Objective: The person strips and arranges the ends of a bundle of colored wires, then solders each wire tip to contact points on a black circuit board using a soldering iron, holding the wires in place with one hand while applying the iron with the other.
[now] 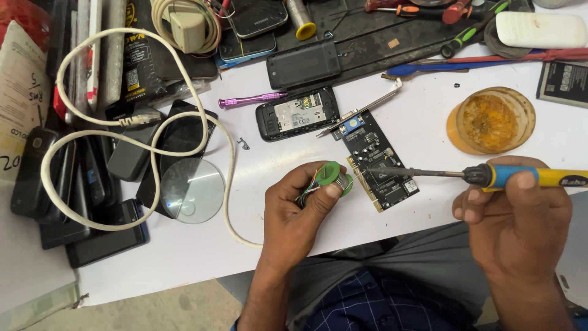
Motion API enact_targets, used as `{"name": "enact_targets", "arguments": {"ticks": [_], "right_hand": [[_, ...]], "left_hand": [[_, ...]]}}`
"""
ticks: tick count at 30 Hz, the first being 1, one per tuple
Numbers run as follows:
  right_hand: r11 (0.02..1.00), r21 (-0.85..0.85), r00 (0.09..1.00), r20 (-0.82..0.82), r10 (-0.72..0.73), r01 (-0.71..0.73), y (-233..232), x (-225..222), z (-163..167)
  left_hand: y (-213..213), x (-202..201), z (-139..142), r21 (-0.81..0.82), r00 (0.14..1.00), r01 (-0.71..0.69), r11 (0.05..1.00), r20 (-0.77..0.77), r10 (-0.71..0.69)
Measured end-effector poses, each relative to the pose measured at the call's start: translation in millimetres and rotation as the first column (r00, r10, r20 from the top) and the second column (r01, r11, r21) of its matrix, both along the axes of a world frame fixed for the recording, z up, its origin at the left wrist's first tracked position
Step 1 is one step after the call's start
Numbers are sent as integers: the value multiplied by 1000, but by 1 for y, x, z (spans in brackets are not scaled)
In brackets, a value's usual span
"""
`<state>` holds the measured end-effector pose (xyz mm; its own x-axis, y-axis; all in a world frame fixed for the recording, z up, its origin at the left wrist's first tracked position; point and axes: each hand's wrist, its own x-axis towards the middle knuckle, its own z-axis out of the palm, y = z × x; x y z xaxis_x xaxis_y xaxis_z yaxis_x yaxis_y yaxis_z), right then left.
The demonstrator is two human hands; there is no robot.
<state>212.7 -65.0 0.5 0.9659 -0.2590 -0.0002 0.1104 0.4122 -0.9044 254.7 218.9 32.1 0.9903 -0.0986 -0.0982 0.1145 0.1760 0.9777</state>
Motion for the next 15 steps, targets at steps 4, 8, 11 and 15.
{"name": "enact_targets", "arguments": {"ticks": [4, 8, 11, 15], "right_hand": [[1000, 2, 1000, 6, 9, -9, -1, 0, -1], [1000, 20, 1000, 10, 9, -9, -1, 1, -2], [1000, -5, 1000, -1, 4, -4, -2, 1, -1], [1000, -30, 1000, -10, 3, -3, -2, 1, -1]], "left_hand": [[0, 0, 0, 5, 1000, 2, 1000, -2, -2], [0, -1, 0, 19, 1000, 1, 1000, 2, -1], [0, 0, 0, 12, 1000, 2, 1000, 1, -2], [-1, 0, 0, 6, 1000, 4, 1000, 2, -4]]}}
